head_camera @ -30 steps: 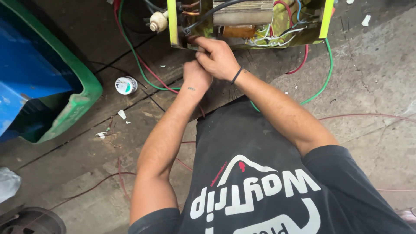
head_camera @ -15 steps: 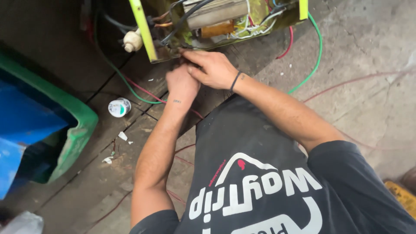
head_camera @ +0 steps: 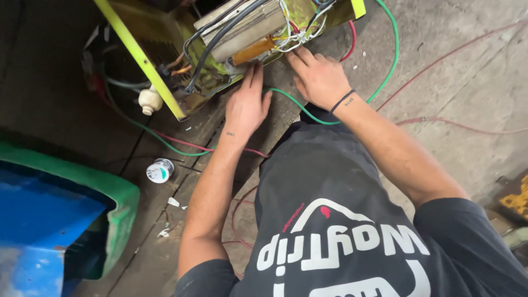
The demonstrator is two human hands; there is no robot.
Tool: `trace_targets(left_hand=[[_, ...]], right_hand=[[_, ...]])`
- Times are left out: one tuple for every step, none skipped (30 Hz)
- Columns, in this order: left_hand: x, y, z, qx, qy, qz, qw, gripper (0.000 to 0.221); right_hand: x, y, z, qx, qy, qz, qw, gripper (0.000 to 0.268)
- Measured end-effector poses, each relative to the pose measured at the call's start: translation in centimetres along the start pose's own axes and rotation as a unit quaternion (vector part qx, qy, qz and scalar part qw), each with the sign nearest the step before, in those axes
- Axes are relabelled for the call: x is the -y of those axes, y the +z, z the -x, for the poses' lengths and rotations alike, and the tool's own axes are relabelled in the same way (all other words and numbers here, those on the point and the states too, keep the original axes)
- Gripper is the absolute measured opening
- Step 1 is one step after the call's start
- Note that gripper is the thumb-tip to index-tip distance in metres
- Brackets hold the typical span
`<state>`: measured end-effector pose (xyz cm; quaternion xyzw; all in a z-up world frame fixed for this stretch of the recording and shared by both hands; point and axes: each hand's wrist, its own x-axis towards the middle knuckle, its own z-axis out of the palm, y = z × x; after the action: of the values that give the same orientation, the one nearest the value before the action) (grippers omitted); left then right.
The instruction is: Inspecting and manipulating wires and components inside an electronic power unit.
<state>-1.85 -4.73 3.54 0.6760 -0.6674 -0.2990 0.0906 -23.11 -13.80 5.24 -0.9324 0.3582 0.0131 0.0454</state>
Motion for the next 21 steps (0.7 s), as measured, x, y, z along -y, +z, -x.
trace_targets(left_hand=[[-0.1,0.0,-0.1,-0.016,-0.001,0.001,1.0,0.068],[-0.2,-0.1,-0.3,-0.033,-0.003,0.001,0.999,0.065],[-0.5,-0.5,-0.5,-0.029,0.0,0.001,1.0,0.065],[-0.7,-0.9,-0.8,-0.024,-0.014,0.011,1.0,0.061],[-1.1,-1.3,-1.0,-0.021,-0.029,0.023,0.999,0.057],[-1.0,-1.2,-1.0,-0.019,-0.028,0.023,0.999,0.057],[-0.9,-1.1,-1.1,-0.037,-0.024,-0.014,0.999,0.056],[-0.9,-1.1,-1.2,-0.056,-0.02,-0.051,0.997,0.055],[-1.0,-0.9,-1.2,-0.058,-0.02,-0.05,0.997,0.055],[-1.0,-0.7,-1.1,-0.067,-0.008,-0.087,0.994,0.058],[-1.2,-0.5,-1.1,-0.076,0.002,-0.124,0.989,0.06],[-1.1,-0.2,-1.1,-0.079,0.001,-0.122,0.989,0.06],[-1.0,0.2,-1.1,-0.1,0.018,-0.126,0.987,0.06],[-0.8,0.5,-1.1,-0.121,0.035,-0.129,0.984,0.06],[-1.0,0.4,-1.3,-0.123,0.031,-0.129,0.984,0.06],[-1.2,0.3,-1.4,-0.113,0.017,-0.105,0.988,0.06],[-1.3,0.2,-1.5,-0.102,0.002,-0.082,0.991,0.06],[-1.4,0.5,-1.8,-0.104,-0.003,-0.081,0.991,0.06],[-1.5,0.8,-2.1,-0.101,-0.015,-0.068,0.992,0.058],[-1.6,1.1,-2.4,-0.098,-0.027,-0.054,0.993,0.055],[-1.6,1.5,-2.6,-0.1,-0.031,-0.054,0.993,0.055]], right_hand=[[0.0,-0.1,-0.2,0.004,-0.003,0.02,1.0,0.056],[0.1,-0.3,-0.4,0.008,-0.007,0.04,0.999,0.054],[0.5,-0.3,-0.8,0.009,-0.003,0.038,0.999,0.054],[0.9,-0.3,-1.2,0.0,-0.022,0.005,1.0,0.052],[1.2,-0.4,-1.6,-0.01,-0.043,-0.026,0.999,0.051],[1.5,-0.1,-1.7,-0.01,-0.041,-0.027,0.999,0.051],[1.7,0.0,-1.9,-0.017,-0.032,-0.021,0.999,0.05],[1.8,0.1,-2.2,-0.024,-0.024,-0.016,0.999,0.048],[1.7,0.3,-2.1,-0.025,-0.026,-0.014,0.999,0.048],[1.6,0.5,-2.0,-0.023,-0.029,-0.011,0.999,0.049],[1.4,0.6,-1.9,-0.02,-0.034,-0.008,0.999,0.05],[1.3,0.7,-1.9,-0.02,-0.037,-0.006,0.999,0.05],[1.2,0.7,-2.0,-0.03,-0.043,-0.027,0.998,0.047],[1.1,0.8,-2.1,-0.04,-0.049,-0.049,0.997,0.043],[1.2,0.6,-2.3,-0.04,-0.053,-0.049,0.997,0.043],[1.4,0.5,-2.4,-0.034,-0.052,-0.046,0.997,0.044],[1.6,0.4,-2.6,-0.027,-0.052,-0.043,0.997,0.045],[1.7,0.7,-2.5,-0.027,-0.057,-0.044,0.997,0.045],[1.7,1.1,-2.5,-0.021,-0.063,-0.049,0.997,0.046],[1.7,1.4,-2.5,-0.014,-0.069,-0.053,0.996,0.048],[1.5,1.5,-2.6,-0.014,-0.074,-0.054,0.996,0.048]])
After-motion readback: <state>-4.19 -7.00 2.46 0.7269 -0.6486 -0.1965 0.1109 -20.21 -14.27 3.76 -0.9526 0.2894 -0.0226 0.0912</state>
